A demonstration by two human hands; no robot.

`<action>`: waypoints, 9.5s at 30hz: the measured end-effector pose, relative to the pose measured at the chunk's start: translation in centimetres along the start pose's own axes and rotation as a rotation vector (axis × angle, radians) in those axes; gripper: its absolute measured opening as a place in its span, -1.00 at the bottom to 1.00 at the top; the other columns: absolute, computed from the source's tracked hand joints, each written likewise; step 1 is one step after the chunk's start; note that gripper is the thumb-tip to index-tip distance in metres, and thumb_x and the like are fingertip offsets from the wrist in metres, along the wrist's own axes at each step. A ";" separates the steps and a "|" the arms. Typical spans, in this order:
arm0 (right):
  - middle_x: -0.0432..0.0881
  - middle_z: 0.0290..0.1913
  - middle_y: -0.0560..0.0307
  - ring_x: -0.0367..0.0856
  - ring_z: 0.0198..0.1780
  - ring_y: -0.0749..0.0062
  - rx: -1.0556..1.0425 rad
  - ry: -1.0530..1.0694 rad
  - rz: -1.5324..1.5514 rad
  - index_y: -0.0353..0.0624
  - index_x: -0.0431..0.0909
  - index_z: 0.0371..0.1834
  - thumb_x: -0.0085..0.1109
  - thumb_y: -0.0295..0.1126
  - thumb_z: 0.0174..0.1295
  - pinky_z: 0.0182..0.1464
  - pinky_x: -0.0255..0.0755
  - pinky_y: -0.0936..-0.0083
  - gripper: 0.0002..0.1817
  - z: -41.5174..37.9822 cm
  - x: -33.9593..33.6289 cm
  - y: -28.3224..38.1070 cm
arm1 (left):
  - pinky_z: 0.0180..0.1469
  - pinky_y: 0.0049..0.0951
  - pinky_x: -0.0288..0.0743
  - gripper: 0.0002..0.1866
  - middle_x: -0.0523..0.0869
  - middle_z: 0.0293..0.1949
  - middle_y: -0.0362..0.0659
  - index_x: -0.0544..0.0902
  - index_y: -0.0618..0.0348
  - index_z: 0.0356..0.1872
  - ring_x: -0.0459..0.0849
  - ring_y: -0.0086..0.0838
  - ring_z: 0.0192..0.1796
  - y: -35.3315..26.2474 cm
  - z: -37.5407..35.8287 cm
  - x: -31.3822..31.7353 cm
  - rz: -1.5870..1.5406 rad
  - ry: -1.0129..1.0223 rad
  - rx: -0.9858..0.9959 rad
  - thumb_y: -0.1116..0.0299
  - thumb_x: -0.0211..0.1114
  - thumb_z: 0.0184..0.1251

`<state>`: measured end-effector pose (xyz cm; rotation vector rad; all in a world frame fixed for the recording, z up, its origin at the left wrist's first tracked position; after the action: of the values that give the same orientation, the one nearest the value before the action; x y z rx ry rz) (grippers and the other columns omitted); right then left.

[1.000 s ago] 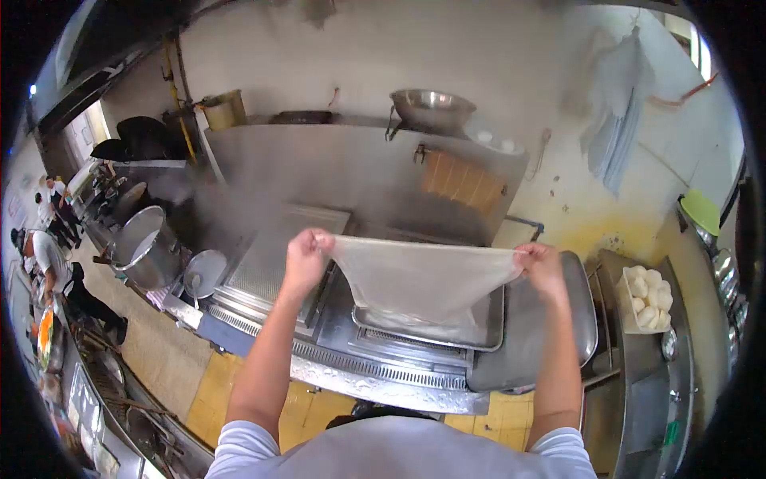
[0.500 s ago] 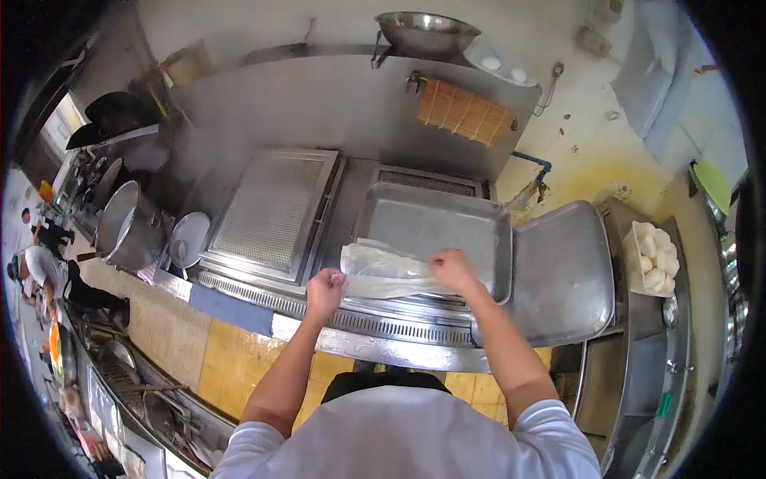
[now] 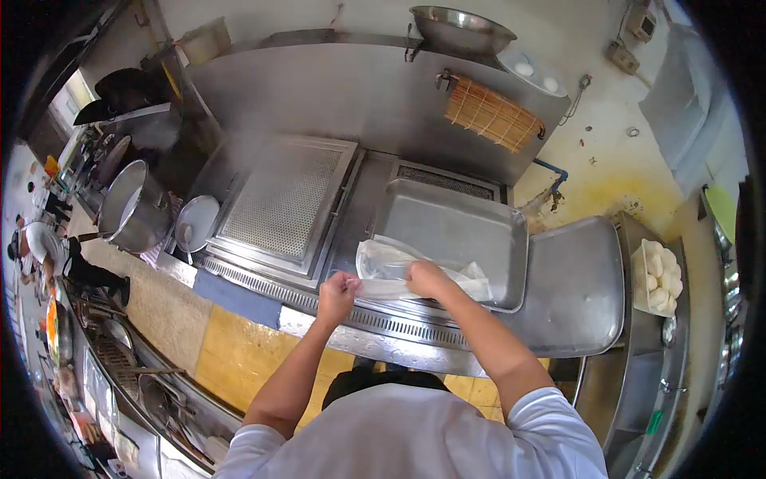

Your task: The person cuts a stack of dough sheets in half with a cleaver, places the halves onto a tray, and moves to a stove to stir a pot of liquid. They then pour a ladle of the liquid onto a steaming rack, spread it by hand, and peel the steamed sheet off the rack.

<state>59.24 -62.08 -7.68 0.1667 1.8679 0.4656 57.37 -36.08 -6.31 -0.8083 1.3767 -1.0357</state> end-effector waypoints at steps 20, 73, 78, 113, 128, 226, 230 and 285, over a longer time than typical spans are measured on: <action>0.78 -0.15 -0.19 0.75 -0.08 -0.16 0.564 -0.536 -0.012 -0.19 0.79 -0.21 0.26 -0.35 0.14 -0.01 0.61 0.04 -0.77 -4.5 -3.0 -19.6 | -0.16 -0.47 0.66 -0.88 0.84 -0.31 -0.04 0.66 0.37 -0.14 0.81 -0.49 -0.25 2.7 1.0 1.1 -0.166 0.080 -0.100 0.49 0.36 0.48; 0.65 -0.33 0.28 0.54 -0.34 0.65 -0.136 -1.342 0.186 -0.32 0.66 -0.08 0.23 -0.32 0.51 -0.28 0.45 0.59 -0.77 -15.2 -39.4 26.6 | -0.31 -0.71 0.42 -0.77 0.74 -0.36 -0.32 0.74 0.37 -0.11 0.58 -0.76 -0.35 -28.7 14.0 -44.3 -0.320 -0.578 0.767 0.36 0.46 0.47; 0.66 -0.34 0.25 0.55 -0.35 0.63 -0.039 -1.325 0.182 -0.32 0.66 -0.08 0.23 -0.32 0.52 -0.29 0.47 0.57 -0.77 -9.2 -34.4 34.7 | -0.29 -0.66 0.47 -0.85 0.75 -0.32 -0.29 0.73 0.34 -0.10 0.61 -0.72 -0.32 -23.7 16.6 -52.7 -0.326 -0.505 0.769 0.43 0.41 0.49; 0.78 -0.37 -0.16 0.79 -0.26 -0.03 0.623 -0.934 0.310 -0.25 0.77 -0.45 0.28 -0.50 0.06 -0.10 0.65 0.16 -0.90 14.7 10.8 26.0 | -0.04 -0.06 0.60 -0.84 0.78 -0.20 0.04 0.82 0.20 -0.30 0.75 0.03 -0.13 25.4 22.4 -43.1 0.459 -0.352 0.070 0.32 0.46 0.25; 0.78 -0.27 -0.08 0.76 -0.02 -0.14 0.779 -0.854 0.024 -0.13 0.76 -0.49 0.36 -0.29 0.07 0.04 0.57 -0.15 -0.84 28.7 3.0 16.4 | 0.34 0.00 0.33 -0.87 0.72 -0.02 -0.20 0.86 -0.03 -0.38 0.60 -0.20 0.15 23.8 38.2 -39.2 0.649 -0.402 0.090 0.20 0.52 0.14; 0.64 0.16 -0.32 0.57 0.27 -0.18 0.621 -0.596 0.041 -0.30 0.60 0.18 0.37 -0.23 0.18 0.25 0.54 0.08 -0.47 37.1 -6.0 14.7 | -0.09 -0.04 0.68 -0.72 0.81 -0.27 0.03 0.72 0.13 -0.01 0.78 0.00 -0.17 10.4 17.1 -31.3 0.424 0.445 0.260 0.44 0.36 0.24; 0.51 0.28 -0.22 0.42 0.40 -0.13 0.645 -0.452 -0.155 -0.28 0.50 0.35 0.37 -0.23 0.21 0.33 0.48 0.02 -0.35 41.2 -7.0 13.8 | -0.09 -0.05 0.69 -0.72 0.81 -0.27 0.02 0.72 0.13 -0.02 0.79 -0.03 -0.16 11.3 15.2 -32.7 0.433 0.432 0.166 0.45 0.36 0.24; 0.77 -0.19 -0.24 0.76 -0.08 -0.17 0.410 -0.325 0.343 -0.18 0.79 -0.25 0.26 -0.23 0.20 0.01 0.62 0.05 -0.74 15.6 6.0 30.3 | -0.09 -0.06 0.72 -0.75 0.83 -0.30 0.05 0.77 0.10 -0.05 0.82 0.01 -0.22 12.0 11.6 -32.4 0.320 0.322 0.097 0.34 0.36 0.27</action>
<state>68.34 -28.75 -5.24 0.8001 1.5948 0.2598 72.94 -3.23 -4.41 -0.3406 1.6501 -0.9976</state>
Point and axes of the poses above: each hand's wrist, its own z-axis towards the middle knuckle, its own x-axis out of the palm, y = z × x, the point moved 4 cm from there along z, towards the middle knuckle
